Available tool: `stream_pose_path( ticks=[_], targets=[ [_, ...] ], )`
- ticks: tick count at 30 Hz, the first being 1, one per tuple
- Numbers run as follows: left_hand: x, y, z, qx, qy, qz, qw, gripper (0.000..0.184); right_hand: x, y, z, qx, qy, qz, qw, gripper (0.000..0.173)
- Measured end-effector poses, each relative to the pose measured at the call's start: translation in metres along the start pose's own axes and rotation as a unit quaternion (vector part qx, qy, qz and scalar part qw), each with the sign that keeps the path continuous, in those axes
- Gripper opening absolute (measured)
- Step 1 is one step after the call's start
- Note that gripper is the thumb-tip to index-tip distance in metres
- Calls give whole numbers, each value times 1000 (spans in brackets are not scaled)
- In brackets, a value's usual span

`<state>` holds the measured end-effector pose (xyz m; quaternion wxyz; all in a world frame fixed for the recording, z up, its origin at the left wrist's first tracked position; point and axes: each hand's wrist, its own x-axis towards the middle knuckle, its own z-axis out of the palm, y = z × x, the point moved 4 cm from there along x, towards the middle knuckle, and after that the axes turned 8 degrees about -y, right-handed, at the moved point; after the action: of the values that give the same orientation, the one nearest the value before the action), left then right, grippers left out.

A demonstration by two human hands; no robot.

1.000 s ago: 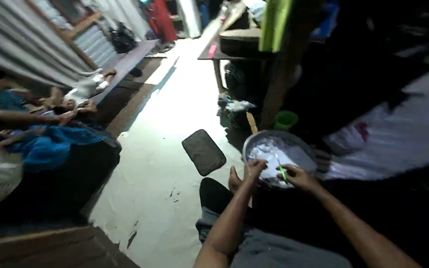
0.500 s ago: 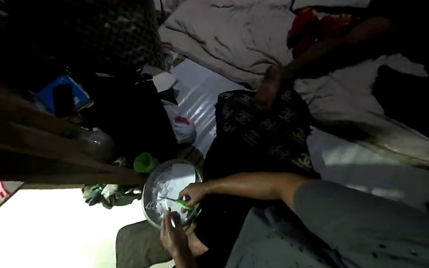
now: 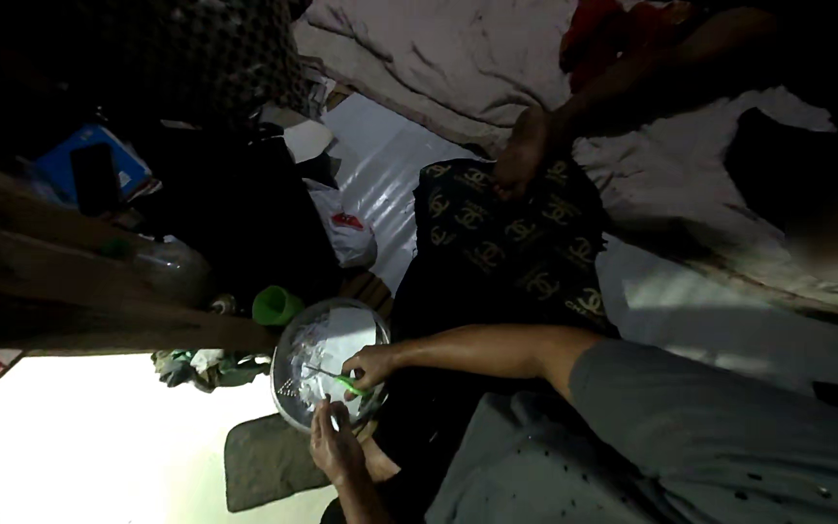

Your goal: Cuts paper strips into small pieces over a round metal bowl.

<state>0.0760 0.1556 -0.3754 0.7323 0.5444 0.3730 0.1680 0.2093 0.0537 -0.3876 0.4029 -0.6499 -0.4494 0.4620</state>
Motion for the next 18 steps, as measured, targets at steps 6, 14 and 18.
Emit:
stream_pose_path(
  ticks=[6, 14, 18],
  targets=[
    [0, 2, -1, 9, 7, 12, 1000, 17, -7, -4, -3, -3, -16, -5, 1000, 44],
    [-7, 2, -3, 38, 30, 9, 999, 25, -20, -21, -5, -18, -82, -58, 995, 36],
    [-9, 2, 0, 20, 21, 15, 999, 22, -22, -24, -7, -26, -90, -63, 994, 39]
  ],
)
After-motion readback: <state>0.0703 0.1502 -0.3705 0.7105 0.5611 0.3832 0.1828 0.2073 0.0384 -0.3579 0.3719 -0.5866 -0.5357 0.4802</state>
